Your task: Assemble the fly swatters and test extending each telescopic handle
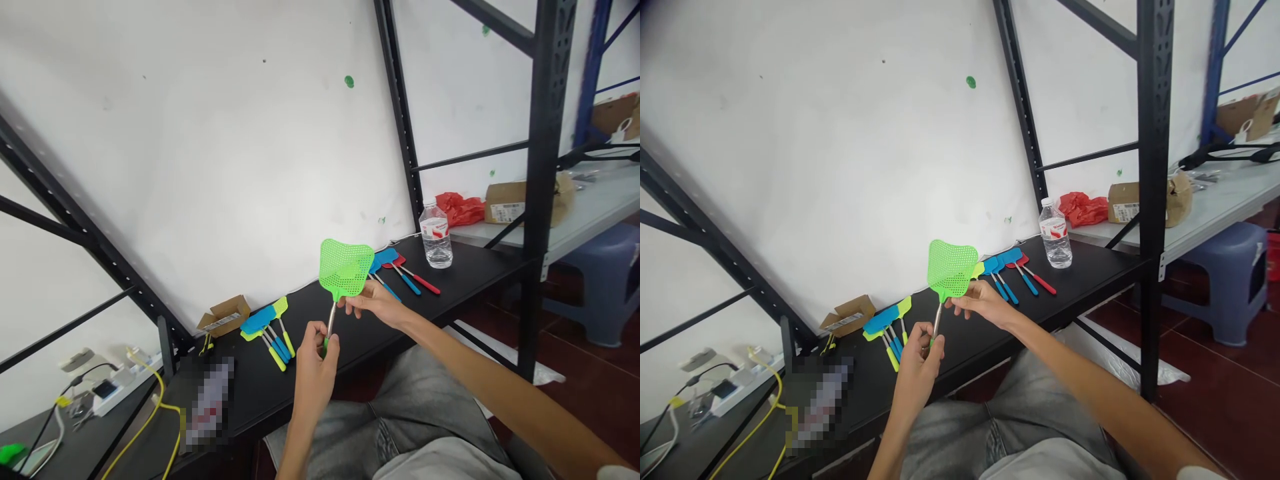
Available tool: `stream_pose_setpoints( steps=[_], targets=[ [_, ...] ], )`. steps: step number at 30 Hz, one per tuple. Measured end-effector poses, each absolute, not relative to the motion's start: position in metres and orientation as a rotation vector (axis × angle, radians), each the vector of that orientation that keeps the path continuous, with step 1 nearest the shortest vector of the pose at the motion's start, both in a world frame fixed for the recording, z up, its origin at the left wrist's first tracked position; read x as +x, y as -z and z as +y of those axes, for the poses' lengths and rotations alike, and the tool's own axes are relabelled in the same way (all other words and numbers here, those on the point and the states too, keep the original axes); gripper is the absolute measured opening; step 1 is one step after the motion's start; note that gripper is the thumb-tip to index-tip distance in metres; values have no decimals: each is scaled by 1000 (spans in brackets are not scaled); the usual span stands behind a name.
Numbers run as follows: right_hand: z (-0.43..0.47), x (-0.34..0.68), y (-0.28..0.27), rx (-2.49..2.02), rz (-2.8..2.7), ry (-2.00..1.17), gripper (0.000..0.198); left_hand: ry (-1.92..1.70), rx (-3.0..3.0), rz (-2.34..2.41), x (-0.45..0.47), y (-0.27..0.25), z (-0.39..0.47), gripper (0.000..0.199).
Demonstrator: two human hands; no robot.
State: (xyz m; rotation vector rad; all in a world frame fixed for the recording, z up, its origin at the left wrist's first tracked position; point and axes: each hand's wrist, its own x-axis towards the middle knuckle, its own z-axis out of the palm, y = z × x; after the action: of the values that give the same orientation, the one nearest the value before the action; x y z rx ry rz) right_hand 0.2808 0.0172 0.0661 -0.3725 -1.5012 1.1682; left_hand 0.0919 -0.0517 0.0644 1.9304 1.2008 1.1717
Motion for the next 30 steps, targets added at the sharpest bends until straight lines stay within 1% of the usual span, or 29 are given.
stream_pose_setpoints(
  steps=[7,10,19,24,30],
  targets=[
    [16,278,-64,-419,-1468,-1219,26,-1110,1965,1201,96,-63,-54,24],
    [17,269,-60,-467,-1428,-1243,29,-1111,1988,1216,97,-64,-55,26],
    [11,258,-55,-362,-1266,-1463,24,-1104,1934,1138,102,-61,-56,34],
    [10,252,-53,-431,-1141,-1370,21,-1111,1953,1166,103,-59,-55,36],
    [3,248,-58,-543,-1112,-1285,23,-1132,2308,1454,101,-64,-57,33]
  ],
)
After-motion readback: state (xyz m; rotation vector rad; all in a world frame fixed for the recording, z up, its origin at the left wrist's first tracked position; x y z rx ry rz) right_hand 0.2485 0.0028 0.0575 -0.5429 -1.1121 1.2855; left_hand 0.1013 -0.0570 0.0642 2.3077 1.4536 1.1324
